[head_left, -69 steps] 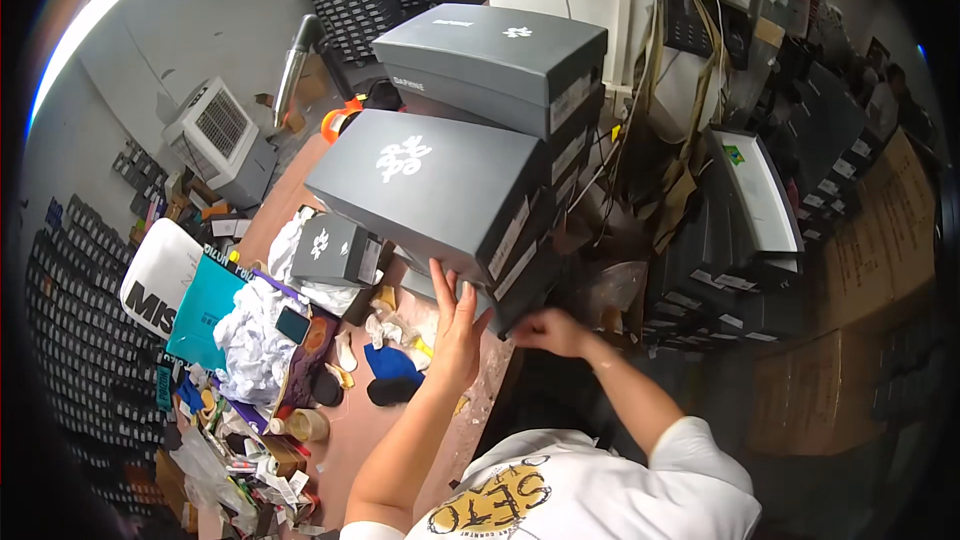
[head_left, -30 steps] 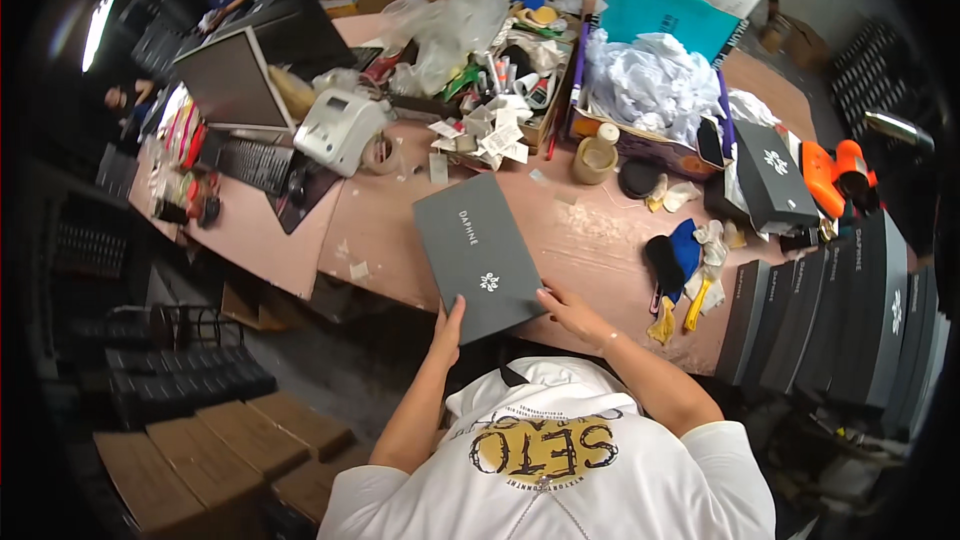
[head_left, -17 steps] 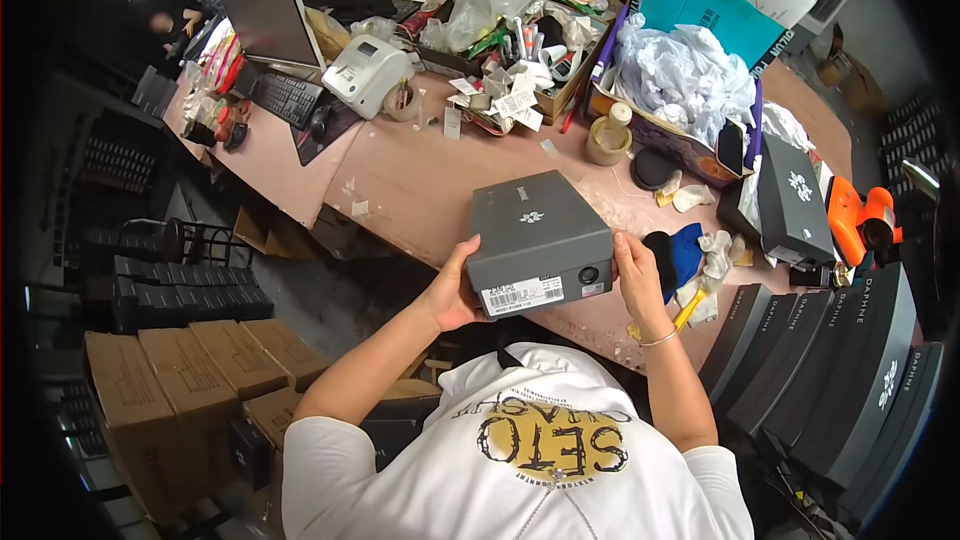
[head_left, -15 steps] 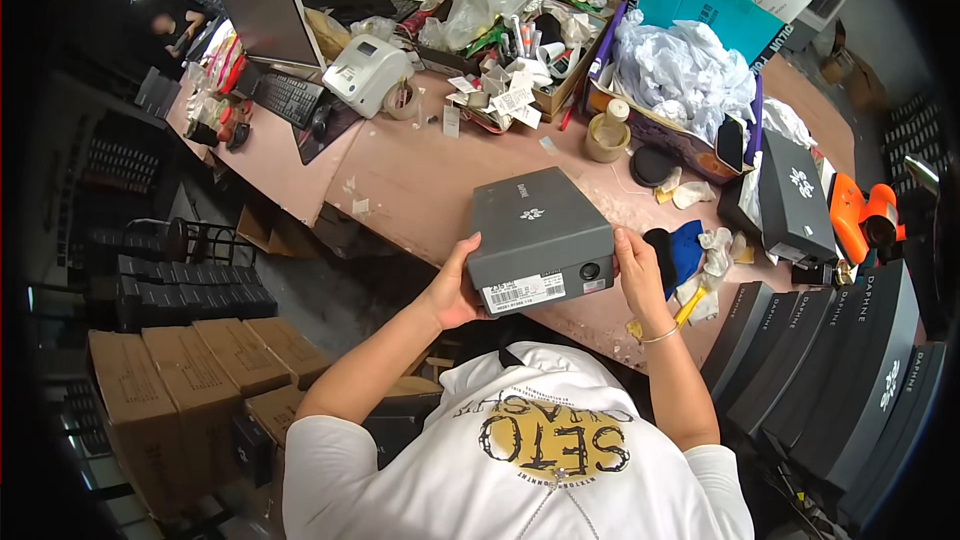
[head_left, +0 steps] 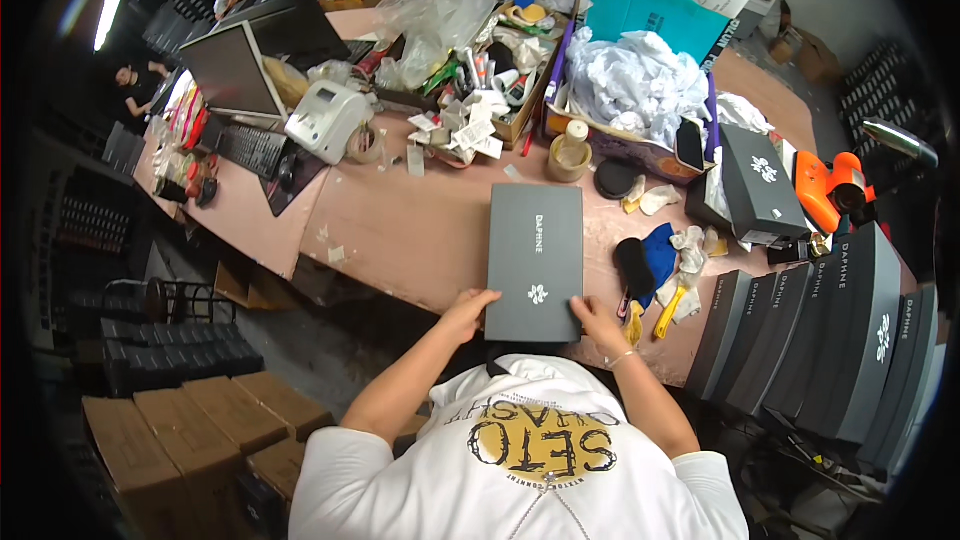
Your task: Packing heeled shoes into boxes using protective paper and foam inserts.
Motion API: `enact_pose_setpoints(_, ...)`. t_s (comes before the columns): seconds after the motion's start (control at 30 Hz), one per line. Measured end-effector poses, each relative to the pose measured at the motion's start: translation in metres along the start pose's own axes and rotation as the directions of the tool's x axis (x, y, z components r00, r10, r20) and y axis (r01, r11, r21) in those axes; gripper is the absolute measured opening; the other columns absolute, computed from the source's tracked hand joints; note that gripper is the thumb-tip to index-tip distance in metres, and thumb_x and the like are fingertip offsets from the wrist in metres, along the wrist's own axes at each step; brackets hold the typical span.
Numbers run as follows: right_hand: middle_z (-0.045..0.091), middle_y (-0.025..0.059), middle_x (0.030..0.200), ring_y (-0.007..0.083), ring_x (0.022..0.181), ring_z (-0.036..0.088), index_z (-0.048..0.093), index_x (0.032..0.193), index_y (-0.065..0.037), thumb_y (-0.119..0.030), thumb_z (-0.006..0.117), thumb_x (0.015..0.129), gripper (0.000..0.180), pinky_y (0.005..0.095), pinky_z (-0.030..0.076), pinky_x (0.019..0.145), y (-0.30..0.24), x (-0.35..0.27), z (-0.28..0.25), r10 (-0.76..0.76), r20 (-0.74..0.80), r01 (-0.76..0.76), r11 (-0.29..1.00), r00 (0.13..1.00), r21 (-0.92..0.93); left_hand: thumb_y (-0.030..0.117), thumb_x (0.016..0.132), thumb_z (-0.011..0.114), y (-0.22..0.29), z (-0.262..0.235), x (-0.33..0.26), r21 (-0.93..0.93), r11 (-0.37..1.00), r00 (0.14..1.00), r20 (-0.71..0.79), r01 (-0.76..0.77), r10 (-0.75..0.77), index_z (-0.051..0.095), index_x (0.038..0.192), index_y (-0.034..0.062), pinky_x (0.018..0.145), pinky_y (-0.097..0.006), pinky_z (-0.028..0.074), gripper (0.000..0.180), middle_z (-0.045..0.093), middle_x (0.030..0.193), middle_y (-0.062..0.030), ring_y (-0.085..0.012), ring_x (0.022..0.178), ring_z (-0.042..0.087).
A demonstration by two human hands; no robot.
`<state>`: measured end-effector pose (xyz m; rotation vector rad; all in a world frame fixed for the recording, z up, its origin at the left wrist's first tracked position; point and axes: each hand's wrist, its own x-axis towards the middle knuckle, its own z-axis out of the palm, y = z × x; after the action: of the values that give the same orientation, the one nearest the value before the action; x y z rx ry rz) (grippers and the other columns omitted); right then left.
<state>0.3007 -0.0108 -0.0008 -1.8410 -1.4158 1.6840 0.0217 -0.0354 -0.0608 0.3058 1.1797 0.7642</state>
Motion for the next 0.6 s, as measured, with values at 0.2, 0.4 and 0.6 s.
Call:
enact_pose_setpoints(0.2,0.061,0.0076,0.093,0.0152,0.083,0.056,0.058,0.102,0.001,-0.043,0.061,0.089,0.045,0.0300,0.047,0.071,-0.026,-0.016,-0.027,0.051,0.193,-0.152,0.819,0.980,0.553,0.032,0.085,0.065,0.047,0.022,-0.047,-0.019,0.999,0.998,0.044,-0.049,0.050,0.051,0.124,-0.0049,0.101,-0.038,0.036,0.056,0.053,0.125,-0.0162,-0.0233,0.120,0.046)
enact_pose_setpoints(0.4,0.057,0.0140,0.119,0.0227,0.110,0.056,0.055,0.119,0.000,-0.034,0.065,0.086,0.048,0.0321,0.045,0.092,-0.114,-0.041,0.042,-0.137,0.532,0.237,0.964,0.836,-0.123,0.046,0.082,0.066,0.086,-0.031,-0.077,-0.076,0.888,0.891,-0.058,-0.454,0.450,0.017,0.148,0.0096,0.108,-0.042,0.027,0.090,0.031,0.145,-0.0196,-0.0290,0.133,0.033)
enact_pose_setpoints(0.6,0.041,0.0244,0.136,0.0418,0.130,0.032,0.044,0.134,-0.005,-0.039,0.072,0.076,0.073,0.0526,0.029,0.105,-0.085,0.000,0.060,-0.646,-0.018,0.381,0.473,0.763,-0.795,0.022,0.082,0.068,0.119,-0.116,-0.056,0.963,0.270,0.706,-0.207,0.024,0.678,0.026,0.142,-0.0014,0.102,-0.043,0.036,0.077,0.041,0.135,-0.0260,-0.0388,0.126,0.041)
